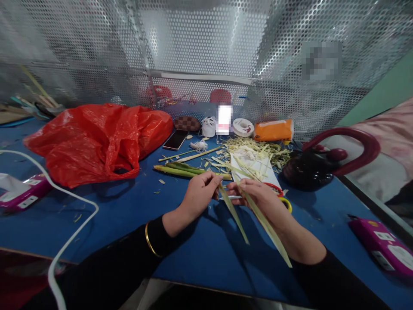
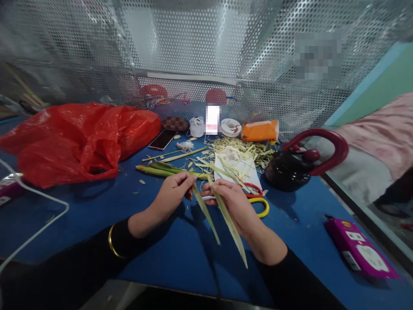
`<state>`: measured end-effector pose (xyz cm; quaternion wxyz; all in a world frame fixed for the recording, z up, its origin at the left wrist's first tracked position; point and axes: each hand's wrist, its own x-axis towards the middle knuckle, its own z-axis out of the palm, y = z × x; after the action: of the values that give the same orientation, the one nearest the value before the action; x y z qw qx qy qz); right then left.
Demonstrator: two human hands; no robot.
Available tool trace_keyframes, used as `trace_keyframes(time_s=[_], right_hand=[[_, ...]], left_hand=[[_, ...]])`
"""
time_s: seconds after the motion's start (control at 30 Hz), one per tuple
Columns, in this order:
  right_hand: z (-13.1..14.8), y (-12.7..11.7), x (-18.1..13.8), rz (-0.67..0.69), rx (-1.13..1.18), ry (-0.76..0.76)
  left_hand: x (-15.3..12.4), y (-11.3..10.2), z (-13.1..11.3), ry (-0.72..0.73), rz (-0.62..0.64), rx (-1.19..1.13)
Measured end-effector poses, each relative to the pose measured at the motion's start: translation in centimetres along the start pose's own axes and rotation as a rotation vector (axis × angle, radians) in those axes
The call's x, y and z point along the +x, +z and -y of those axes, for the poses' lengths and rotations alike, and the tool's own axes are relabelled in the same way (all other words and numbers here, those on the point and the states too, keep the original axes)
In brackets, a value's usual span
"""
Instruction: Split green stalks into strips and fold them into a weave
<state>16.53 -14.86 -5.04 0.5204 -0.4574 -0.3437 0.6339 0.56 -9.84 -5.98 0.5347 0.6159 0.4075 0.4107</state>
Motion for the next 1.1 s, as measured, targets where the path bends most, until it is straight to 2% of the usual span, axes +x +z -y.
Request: trace_keyframes(time_s=[0.07, 0.17, 0.27, 0.4, 0.5, 0.67, 0.87, 0.93, 1.0, 1.1], right_hand=[[-0.5, 0.5, -0.3, 0.068, -0.004, 0.088], [-1.1, 1.0, -0.6, 0.11, -0.03, 0.128], [-1.4, 1.1, -0.5, 0.067, -0.01, 0.106], [-1.4, 0.9, -0.3, 0.017, 0.01, 0.051], [-1.3, 0.9, -0.3, 0.028, -0.027, 0.041], [-1.2, 1.2, -0.5, 0.07, -0.054, 0.105], [-1.5, 1.0, -0.2, 0.099, -0.333, 0.02], [-1.6, 0.9, -0.2, 0.089, -0.332, -0.002], [-1.7, 0.9, -0.1, 0.064, -0.281, -0.014], [-1.9, 1.0, -0.2, 0.04, -0.21, -0.02]], left_hand=[[-0.1, 0.0, -0.1, 0.017, -0.014, 0.038], [-0.1, 0.0, -0.3, -0.074, 0.024, -0.114], [0.0, 0.1, -0.3, -0.153, 0.062, -0.251], [-0.2, 0.2, -0.3, -0.148, 0.159, -0.247], [-0.3, 0.2, -0.1, -0.179, 0.178, -0.257], [0.0, -0.1, 0.1, -0.243, 0.077, -0.345], [0.9, -1.1, -0.1, -0.237, -0.25, -0.4], [0.9, -1.1, -0.2, -0.224, -0.288, -0.416], [0.6, -0.8, -0.3, -0.218, -0.22, -0.405], [-0.1, 0.1, -0.1, -0.23, 0.051, -0.354]])
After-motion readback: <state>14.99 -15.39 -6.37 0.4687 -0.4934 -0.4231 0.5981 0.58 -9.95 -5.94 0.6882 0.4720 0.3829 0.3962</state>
